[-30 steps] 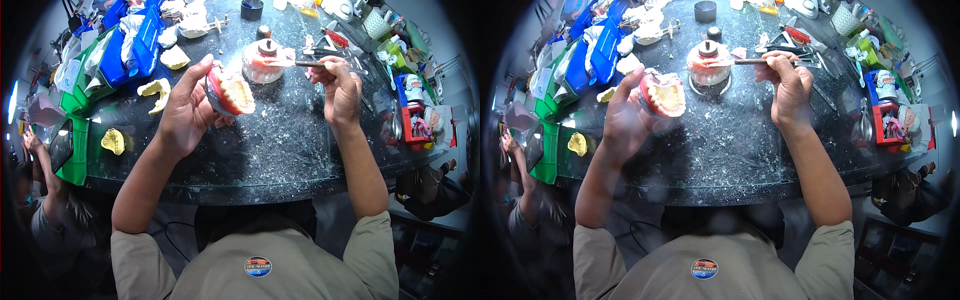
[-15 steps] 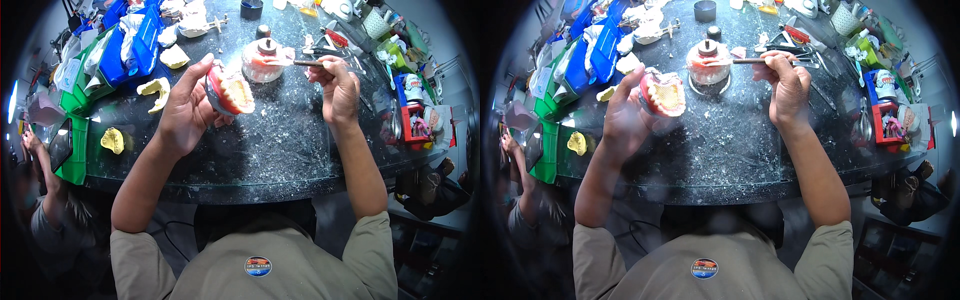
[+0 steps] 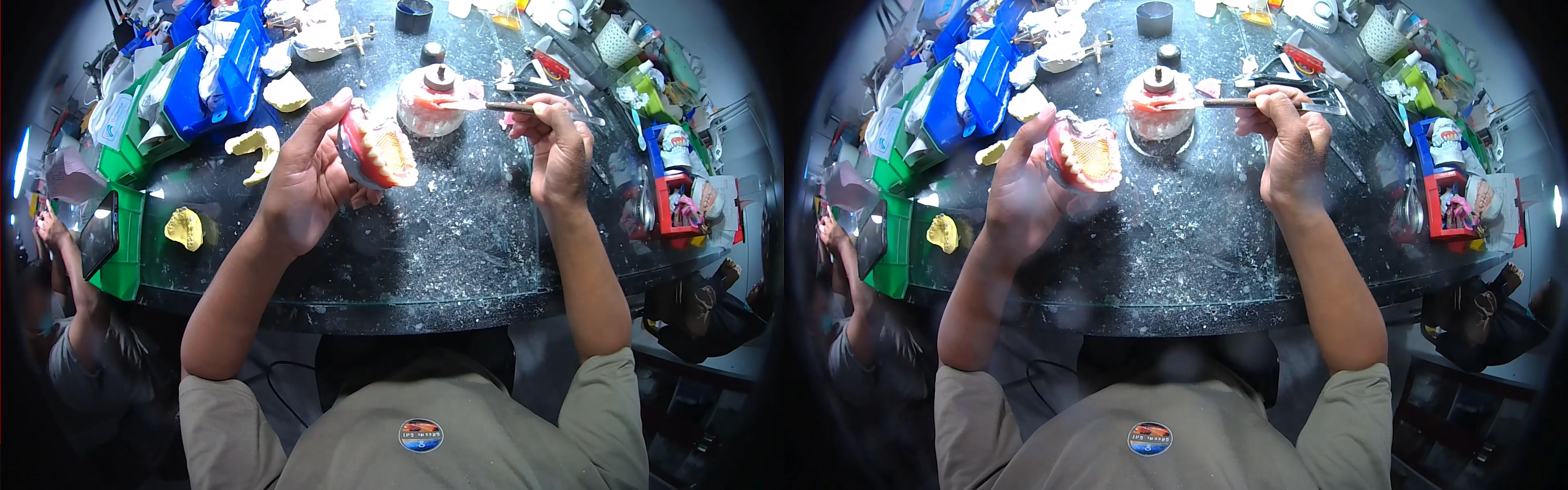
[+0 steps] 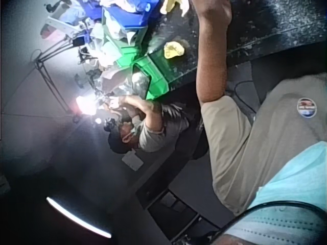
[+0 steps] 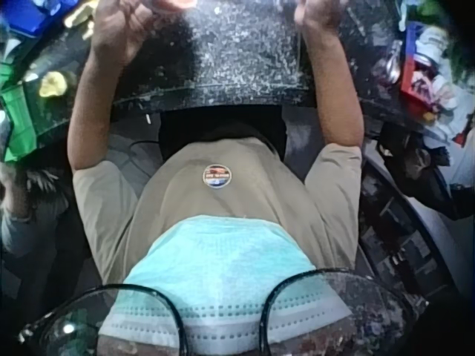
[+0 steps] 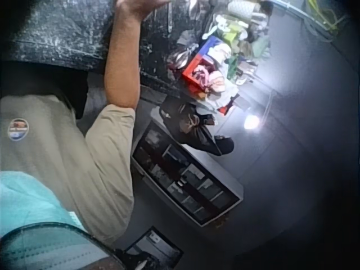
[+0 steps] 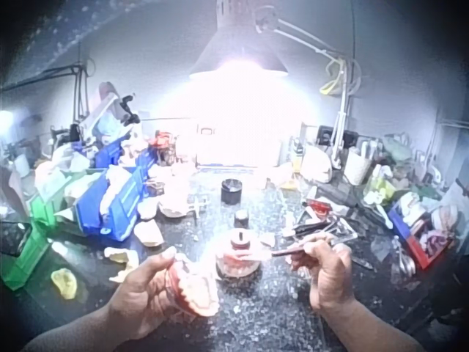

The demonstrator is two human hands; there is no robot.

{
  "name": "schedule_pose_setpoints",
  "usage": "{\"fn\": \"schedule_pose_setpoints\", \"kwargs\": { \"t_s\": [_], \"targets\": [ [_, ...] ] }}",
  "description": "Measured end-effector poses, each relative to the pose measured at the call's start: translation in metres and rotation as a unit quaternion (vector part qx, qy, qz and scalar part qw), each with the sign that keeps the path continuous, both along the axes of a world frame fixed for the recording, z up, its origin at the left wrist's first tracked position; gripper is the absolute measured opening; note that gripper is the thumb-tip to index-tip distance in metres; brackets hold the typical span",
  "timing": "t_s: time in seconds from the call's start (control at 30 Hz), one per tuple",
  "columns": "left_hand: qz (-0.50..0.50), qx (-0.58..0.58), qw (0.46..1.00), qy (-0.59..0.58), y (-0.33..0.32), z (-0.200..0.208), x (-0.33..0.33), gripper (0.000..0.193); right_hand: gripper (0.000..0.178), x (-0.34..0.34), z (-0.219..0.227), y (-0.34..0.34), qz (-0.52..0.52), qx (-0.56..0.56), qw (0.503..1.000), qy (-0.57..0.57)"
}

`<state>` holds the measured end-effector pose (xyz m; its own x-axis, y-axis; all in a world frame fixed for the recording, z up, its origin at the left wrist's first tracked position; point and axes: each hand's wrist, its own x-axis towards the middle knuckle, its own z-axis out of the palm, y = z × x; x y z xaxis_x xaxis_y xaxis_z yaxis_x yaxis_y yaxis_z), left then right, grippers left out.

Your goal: The recorder is staining and glazing a dental prosthesis model using a fine brush.

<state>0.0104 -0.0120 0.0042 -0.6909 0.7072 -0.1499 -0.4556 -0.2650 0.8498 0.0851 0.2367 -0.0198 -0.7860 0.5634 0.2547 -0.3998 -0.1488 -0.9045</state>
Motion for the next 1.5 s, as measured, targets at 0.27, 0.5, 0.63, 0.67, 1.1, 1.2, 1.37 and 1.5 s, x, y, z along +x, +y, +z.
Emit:
{"fn": "schedule_pose_setpoints", "kwargs": {
  "t_s": [0.27,0.5,0.63,0.67,1.1,1.2,1.37,1.5],
  "targets": [
    [0.002,-0.008,1.0,-0.004,-0.001,-0.002,-0.001,0.045,0.01,-0.002,-0.002,-0.007,-0.025,-0.002,1.0,-0.017],
    [0.006,-0.011,1.0,-0.004,-0.001,-0.002,0.0,0.044,0.011,-0.003,-0.008,0.003,0.013,-0.102,0.994,-0.033],
    [-0.003,-0.004,1.0,0.012,0.0,0.001,0.002,0.044,0.011,0.0,-0.003,0.003,0.007,-0.056,0.998,-0.017],
    [-0.001,-0.005,1.0,0.011,-0.001,0.001,0.002,0.044,0.01,0.0,-0.001,0.002,0.001,-0.03,0.999,-0.011],
    [0.012,-0.02,0.999,-0.031,0.002,-0.006,-0.004,0.045,0.009,0.0,-0.002,-0.008,-0.014,0.024,1.0,0.002],
    [0.007,-0.026,0.999,-0.023,0.002,-0.006,-0.005,0.045,0.011,-0.002,-0.008,-0.005,0.012,-0.025,1.0,-0.006],
    [0.005,-0.019,1.0,0.001,0.002,-0.005,-0.003,0.046,0.014,-0.003,-0.012,0.002,0.031,-0.093,0.995,-0.029],
    [0.013,-0.025,1.0,0.001,0.001,0.0,0.001,0.046,0.014,-0.003,-0.013,0.004,0.046,-0.127,0.99,-0.035]
  ]
}}
